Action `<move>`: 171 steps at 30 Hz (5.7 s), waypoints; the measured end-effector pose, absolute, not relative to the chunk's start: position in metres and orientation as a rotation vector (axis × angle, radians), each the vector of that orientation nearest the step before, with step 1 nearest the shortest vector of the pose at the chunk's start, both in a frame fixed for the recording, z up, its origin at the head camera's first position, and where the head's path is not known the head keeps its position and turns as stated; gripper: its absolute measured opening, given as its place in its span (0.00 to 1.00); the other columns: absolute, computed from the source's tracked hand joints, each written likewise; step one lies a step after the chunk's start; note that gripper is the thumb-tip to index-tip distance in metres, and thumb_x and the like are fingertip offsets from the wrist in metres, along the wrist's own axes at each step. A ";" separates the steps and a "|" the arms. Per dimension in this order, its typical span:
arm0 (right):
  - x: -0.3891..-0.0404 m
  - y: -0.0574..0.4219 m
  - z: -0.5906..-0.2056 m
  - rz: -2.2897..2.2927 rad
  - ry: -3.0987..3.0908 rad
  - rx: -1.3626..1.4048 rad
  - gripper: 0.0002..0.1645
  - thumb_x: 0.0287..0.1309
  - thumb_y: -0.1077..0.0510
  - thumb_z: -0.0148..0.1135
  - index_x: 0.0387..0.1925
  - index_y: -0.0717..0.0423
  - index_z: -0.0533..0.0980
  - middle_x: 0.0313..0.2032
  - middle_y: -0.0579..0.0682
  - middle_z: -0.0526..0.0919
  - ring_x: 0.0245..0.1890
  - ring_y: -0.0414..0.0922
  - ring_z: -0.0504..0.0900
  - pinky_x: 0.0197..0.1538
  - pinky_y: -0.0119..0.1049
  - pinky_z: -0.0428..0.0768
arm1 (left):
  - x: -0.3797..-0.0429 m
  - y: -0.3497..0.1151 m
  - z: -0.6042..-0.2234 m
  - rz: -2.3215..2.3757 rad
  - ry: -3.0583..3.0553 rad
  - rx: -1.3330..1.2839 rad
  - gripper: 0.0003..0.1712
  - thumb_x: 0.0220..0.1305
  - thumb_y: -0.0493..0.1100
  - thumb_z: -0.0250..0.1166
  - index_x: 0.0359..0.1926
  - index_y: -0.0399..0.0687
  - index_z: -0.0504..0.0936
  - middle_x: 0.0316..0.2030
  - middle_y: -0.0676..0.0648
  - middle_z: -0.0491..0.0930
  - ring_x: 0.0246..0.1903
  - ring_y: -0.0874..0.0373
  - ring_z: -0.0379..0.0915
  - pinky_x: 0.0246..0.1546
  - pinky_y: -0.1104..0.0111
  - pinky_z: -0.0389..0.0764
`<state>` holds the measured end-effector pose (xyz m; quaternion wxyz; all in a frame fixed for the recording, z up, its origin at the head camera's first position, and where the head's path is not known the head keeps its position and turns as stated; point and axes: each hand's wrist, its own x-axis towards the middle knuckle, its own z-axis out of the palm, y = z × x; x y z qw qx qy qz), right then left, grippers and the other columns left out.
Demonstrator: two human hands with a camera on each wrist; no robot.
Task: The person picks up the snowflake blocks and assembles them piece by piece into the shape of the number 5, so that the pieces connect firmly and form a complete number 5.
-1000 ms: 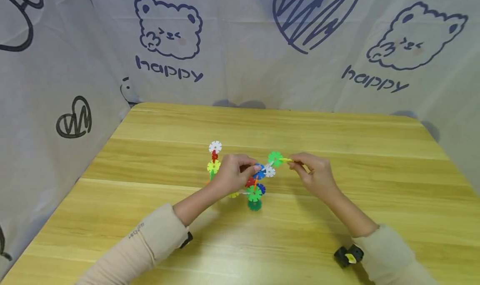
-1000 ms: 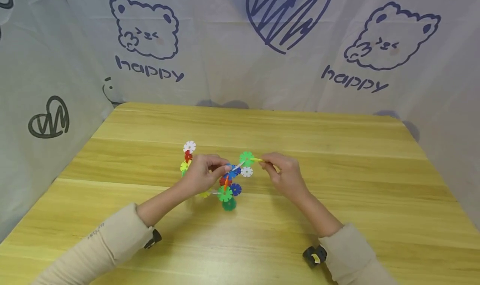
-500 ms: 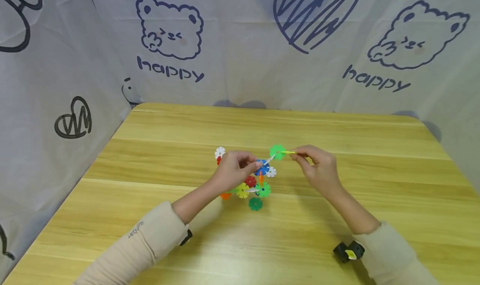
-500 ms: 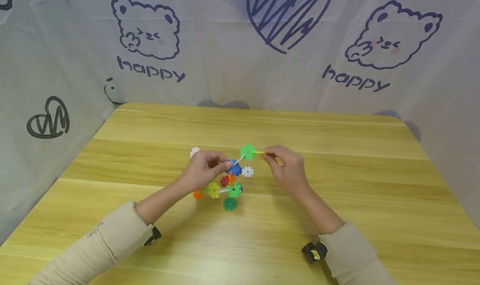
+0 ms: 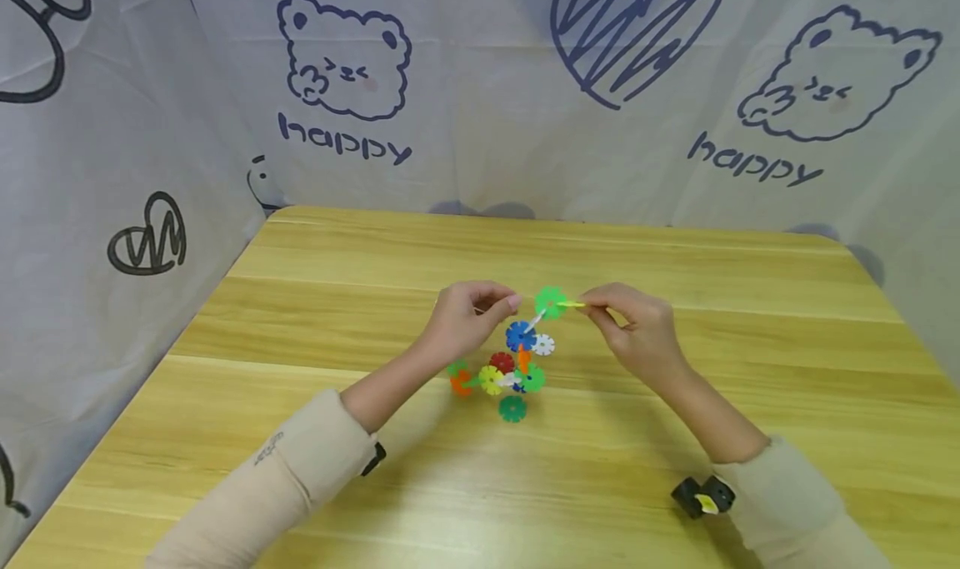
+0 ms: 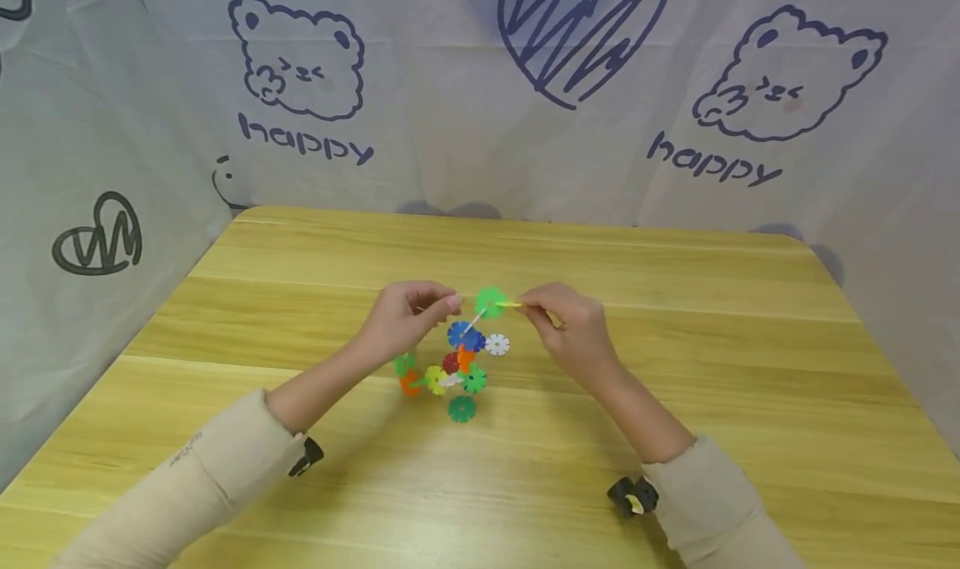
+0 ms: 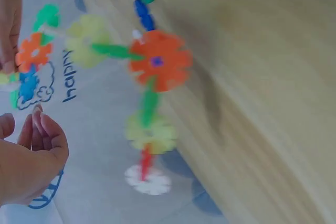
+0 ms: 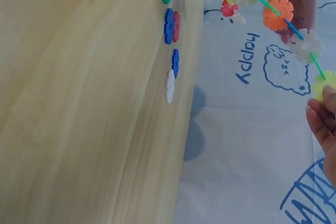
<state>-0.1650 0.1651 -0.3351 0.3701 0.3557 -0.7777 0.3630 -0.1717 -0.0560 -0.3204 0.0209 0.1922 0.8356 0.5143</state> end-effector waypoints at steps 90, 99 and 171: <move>-0.190 0.153 -0.409 1.384 -2.806 0.375 0.12 0.53 0.71 0.59 0.41 0.68 0.72 0.29 0.55 0.73 0.29 0.42 0.68 0.31 0.24 0.68 | -0.191 -0.074 -0.307 1.312 2.663 0.620 0.10 0.62 0.38 0.61 0.40 0.37 0.84 0.34 0.41 0.85 0.31 0.47 0.79 0.27 0.75 0.76; -0.183 0.160 -0.397 1.485 -2.732 0.321 0.13 0.54 0.70 0.59 0.42 0.72 0.74 0.28 0.59 0.77 0.26 0.36 0.71 0.29 0.23 0.71 | -0.188 -0.074 -0.305 1.294 2.691 0.641 0.10 0.62 0.38 0.61 0.40 0.38 0.84 0.34 0.42 0.85 0.26 0.61 0.75 0.27 0.74 0.76; -0.154 0.153 -0.350 1.717 -2.235 0.641 0.09 0.54 0.75 0.57 0.39 0.75 0.76 0.25 0.35 0.78 0.23 0.31 0.74 0.25 0.22 0.75 | -0.183 -0.055 -0.313 1.323 2.714 0.749 0.08 0.60 0.37 0.62 0.37 0.36 0.85 0.31 0.42 0.84 0.24 0.61 0.73 0.26 0.77 0.75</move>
